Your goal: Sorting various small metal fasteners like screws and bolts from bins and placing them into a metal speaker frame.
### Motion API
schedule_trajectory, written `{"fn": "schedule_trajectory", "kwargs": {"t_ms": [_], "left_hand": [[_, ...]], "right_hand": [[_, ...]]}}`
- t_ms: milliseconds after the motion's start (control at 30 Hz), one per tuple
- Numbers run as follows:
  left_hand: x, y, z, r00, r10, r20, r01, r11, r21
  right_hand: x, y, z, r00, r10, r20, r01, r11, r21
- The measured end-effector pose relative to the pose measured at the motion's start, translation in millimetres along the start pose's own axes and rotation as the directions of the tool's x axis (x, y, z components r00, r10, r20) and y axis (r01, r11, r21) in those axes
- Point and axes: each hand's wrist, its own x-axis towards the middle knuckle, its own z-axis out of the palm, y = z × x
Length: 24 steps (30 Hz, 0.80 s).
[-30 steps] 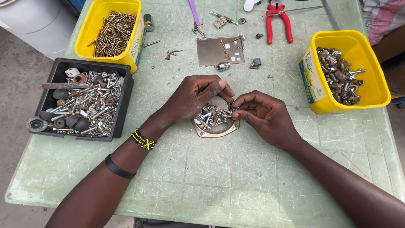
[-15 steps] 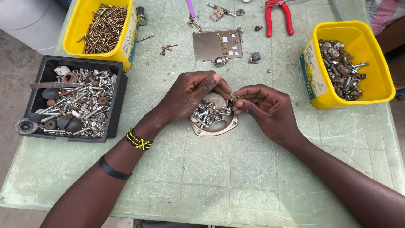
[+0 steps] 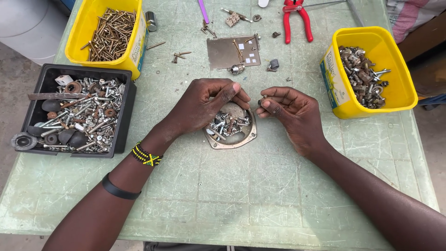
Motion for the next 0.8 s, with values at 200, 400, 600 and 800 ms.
{"fn": "schedule_trajectory", "kwargs": {"t_ms": [200,400,600,800], "left_hand": [[-3.7,21.2,11.7,0.938,0.340,-0.069,-0.224,0.744,0.629],[-5.8,27.4,18.3,0.912,0.398,-0.097,-0.205,0.649,0.733],[-6.7,28.7,25.7,0.934,0.347,-0.085,-0.207,0.721,0.661],[-9.2,28.2,31.4,0.908,0.409,-0.094,-0.221,0.657,0.721]], "right_hand": [[-2.6,-1.2,-0.7,1.000,-0.006,0.005,0.005,0.996,0.084],[-5.2,-4.5,-1.0,0.999,-0.002,-0.046,0.009,0.989,0.149],[-10.3,-10.0,-0.4,0.994,-0.101,-0.031,0.104,0.989,0.101],[-12.9,-17.5,1.4,0.988,-0.147,-0.039,0.145,0.989,-0.035]]}}
